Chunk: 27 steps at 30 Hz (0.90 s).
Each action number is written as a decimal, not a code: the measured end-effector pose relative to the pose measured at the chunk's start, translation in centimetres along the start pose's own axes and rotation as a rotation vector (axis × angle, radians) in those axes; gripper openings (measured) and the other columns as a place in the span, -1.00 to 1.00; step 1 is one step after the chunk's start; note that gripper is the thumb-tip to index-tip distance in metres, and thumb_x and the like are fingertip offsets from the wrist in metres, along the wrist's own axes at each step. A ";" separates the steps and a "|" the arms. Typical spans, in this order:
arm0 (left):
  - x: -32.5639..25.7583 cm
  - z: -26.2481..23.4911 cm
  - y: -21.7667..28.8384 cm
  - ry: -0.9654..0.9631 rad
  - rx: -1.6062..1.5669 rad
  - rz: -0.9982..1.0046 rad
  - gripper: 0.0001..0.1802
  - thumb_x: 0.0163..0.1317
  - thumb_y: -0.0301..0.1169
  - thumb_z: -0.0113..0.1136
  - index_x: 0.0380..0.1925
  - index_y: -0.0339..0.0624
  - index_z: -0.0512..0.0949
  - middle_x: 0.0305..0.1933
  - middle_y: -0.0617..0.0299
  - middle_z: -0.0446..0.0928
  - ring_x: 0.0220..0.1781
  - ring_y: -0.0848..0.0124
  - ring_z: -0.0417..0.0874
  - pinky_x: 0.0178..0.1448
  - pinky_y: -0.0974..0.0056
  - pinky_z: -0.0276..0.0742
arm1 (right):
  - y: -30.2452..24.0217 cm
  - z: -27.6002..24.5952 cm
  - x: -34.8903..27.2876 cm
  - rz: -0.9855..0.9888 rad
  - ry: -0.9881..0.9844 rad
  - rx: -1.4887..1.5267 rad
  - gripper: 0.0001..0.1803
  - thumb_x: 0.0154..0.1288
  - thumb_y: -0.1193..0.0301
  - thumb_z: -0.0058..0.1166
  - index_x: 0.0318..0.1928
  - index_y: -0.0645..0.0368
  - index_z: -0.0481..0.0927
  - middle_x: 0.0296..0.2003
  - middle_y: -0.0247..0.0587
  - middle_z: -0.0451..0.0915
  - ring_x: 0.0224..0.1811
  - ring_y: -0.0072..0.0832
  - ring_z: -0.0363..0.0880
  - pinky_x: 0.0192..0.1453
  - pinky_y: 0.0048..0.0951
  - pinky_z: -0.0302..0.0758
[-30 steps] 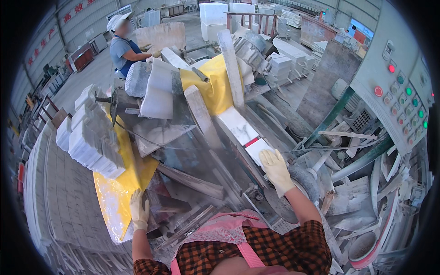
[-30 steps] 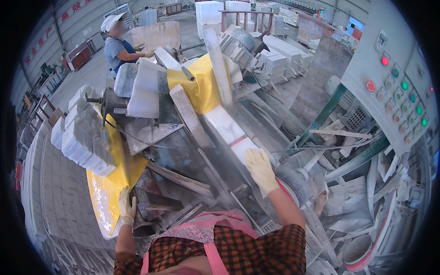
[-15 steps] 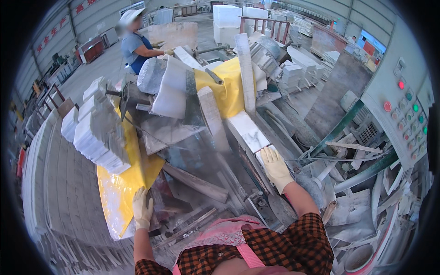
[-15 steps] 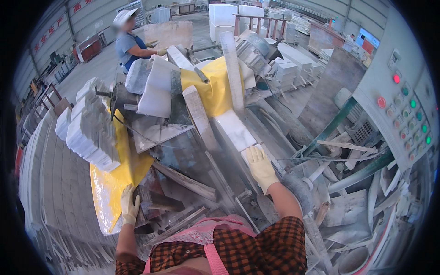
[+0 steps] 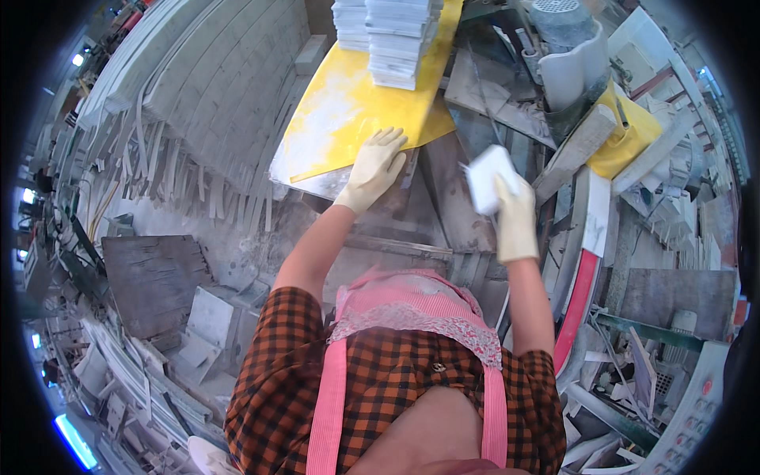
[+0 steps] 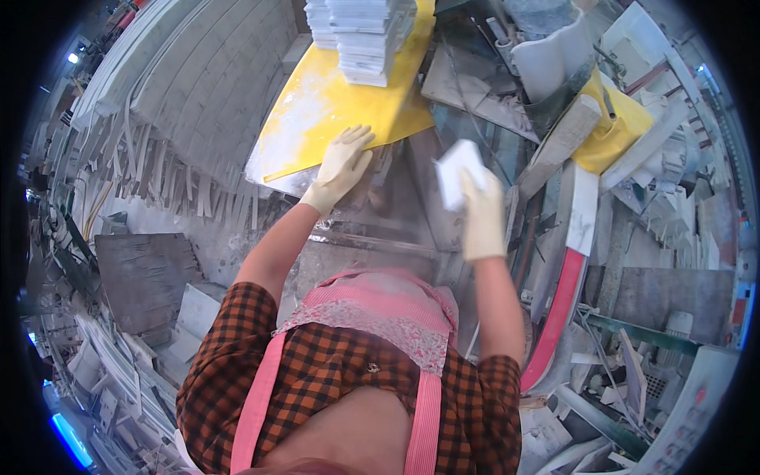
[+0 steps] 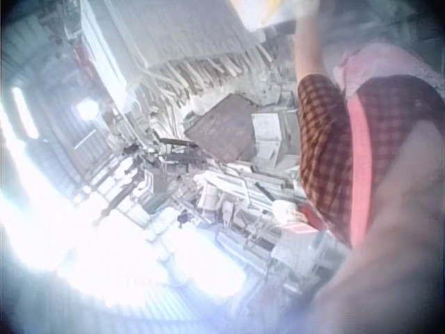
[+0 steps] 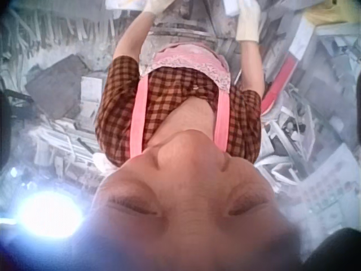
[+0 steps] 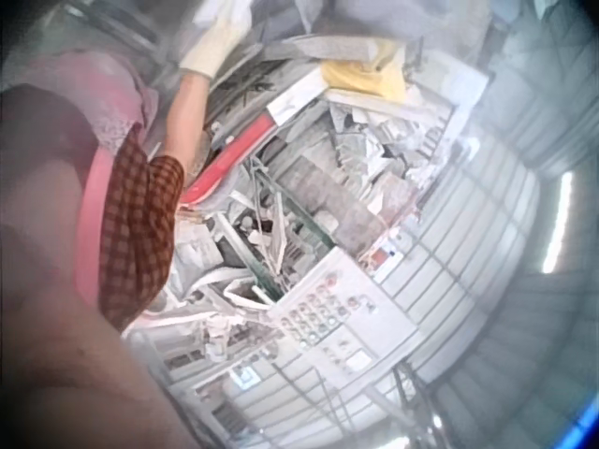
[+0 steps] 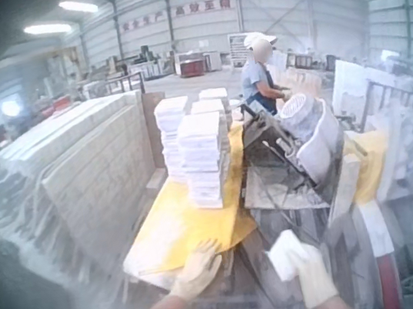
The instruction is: The person repeatedly picks white rectangular tiles from a yellow surface, wipes them with a cloth, and stacks them on a nearby pile. The person also moves a red and white striped object aside to access the tiles.
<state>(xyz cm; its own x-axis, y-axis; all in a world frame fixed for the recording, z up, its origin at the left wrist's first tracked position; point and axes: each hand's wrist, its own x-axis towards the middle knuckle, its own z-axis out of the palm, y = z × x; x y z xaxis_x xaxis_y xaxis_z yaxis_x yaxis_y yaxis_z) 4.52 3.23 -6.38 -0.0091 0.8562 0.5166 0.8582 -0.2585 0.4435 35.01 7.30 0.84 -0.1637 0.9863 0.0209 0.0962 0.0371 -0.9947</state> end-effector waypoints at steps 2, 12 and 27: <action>-0.9 -2.0 0.4 0.013 -0.123 -0.213 -0.52 0.44 -0.23 0.16 0.24 -0.27 0.54 0.39 -0.19 0.48 0.49 -0.02 0.43 0.54 0.01 0.33 | -0.7 7.0 0.2 0.082 -0.176 0.183 -0.65 0.46 0.33 0.19 0.10 0.32 0.65 -0.12 -0.36 0.67 -0.16 -0.65 0.57 -0.07 -0.51 0.48; -0.3 -7.4 1.5 -0.073 -0.718 -1.030 -0.27 0.44 -0.13 0.27 0.41 -0.40 0.34 0.29 -0.05 0.50 0.23 0.26 0.58 0.20 0.20 0.61 | 2.4 23.3 -1.3 -0.033 -0.377 -0.244 -0.60 0.57 0.29 0.00 0.28 0.19 0.52 0.12 -0.06 0.65 0.18 -0.26 0.60 0.24 -0.30 0.51; -0.3 -3.5 2.7 0.213 -0.581 -0.982 -0.34 0.45 -0.31 0.09 0.44 -0.43 0.21 0.24 -0.11 0.50 0.18 0.16 0.62 0.26 0.13 0.58 | 7.3 -20.3 -0.3 -0.236 0.384 -0.513 -0.65 0.45 0.22 0.05 0.00 0.15 0.75 -0.11 0.08 0.73 0.04 -0.05 0.67 0.15 -0.12 0.56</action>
<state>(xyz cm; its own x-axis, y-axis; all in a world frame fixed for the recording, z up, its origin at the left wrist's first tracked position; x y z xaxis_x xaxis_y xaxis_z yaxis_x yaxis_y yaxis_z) 5.09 0.71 -2.79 -0.6743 0.7235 -0.1479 0.0696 0.2616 0.9627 55.71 10.57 -4.36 0.1135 0.9259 0.3604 0.5693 0.2367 -0.7873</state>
